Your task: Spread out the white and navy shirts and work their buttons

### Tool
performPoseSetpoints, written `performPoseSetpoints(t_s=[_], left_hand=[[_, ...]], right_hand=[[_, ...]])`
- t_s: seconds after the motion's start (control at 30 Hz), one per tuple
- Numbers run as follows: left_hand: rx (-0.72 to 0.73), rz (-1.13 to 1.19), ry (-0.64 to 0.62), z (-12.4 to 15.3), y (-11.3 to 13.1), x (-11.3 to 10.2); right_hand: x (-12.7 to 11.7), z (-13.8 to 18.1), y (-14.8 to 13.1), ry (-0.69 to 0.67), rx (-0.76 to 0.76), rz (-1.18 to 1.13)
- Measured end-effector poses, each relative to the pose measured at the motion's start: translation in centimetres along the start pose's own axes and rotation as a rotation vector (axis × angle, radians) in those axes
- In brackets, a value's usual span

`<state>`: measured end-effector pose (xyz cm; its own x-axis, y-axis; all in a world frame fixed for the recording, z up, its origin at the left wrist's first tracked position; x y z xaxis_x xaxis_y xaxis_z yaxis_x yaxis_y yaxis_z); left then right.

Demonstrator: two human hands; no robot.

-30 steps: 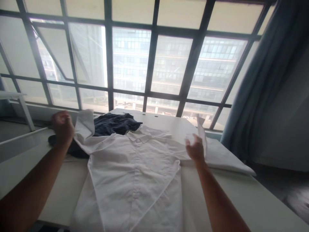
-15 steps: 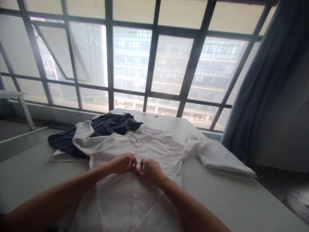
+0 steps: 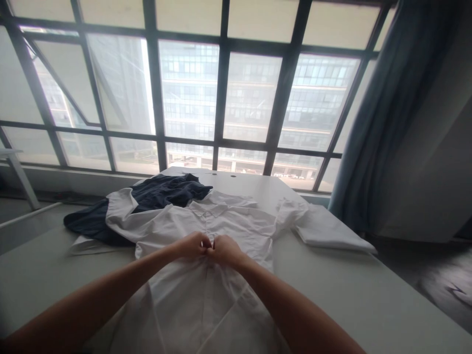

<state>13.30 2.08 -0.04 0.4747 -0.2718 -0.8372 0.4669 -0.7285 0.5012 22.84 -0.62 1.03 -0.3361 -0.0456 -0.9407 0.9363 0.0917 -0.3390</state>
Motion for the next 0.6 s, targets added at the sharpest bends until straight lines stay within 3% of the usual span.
performPoseSetpoints(t_s=[0.23, 0.47, 0.6], left_hand=[[0.000, -0.108, 0.150, 2.1, 1.0, -0.4], [-0.030, -0.164, 0.302, 1.9, 1.3, -2.2], [-0.029, -0.221, 0.337, 1.9, 1.4, -2.4]], right_hand=[[0.0, -0.2, 0.5, 0.107, 0.003, -0.164], [-1.9, -0.1, 0.3, 0.256, -0.072, -0.403], [-2.4, -0.1, 0.2, 0.301, -0.079, -0.351]])
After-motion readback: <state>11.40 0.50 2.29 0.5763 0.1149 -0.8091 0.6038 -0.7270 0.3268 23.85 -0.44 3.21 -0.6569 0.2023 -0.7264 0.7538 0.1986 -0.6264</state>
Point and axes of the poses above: each hand's wrist, its own z-axis away from the middle knuckle, its own x-axis out of the palm, y = z × x, the point moved 7 cm from there along -z, towards the middle knuckle, and after that the axes turned 10 degrees about x, right-handed, at the moved point
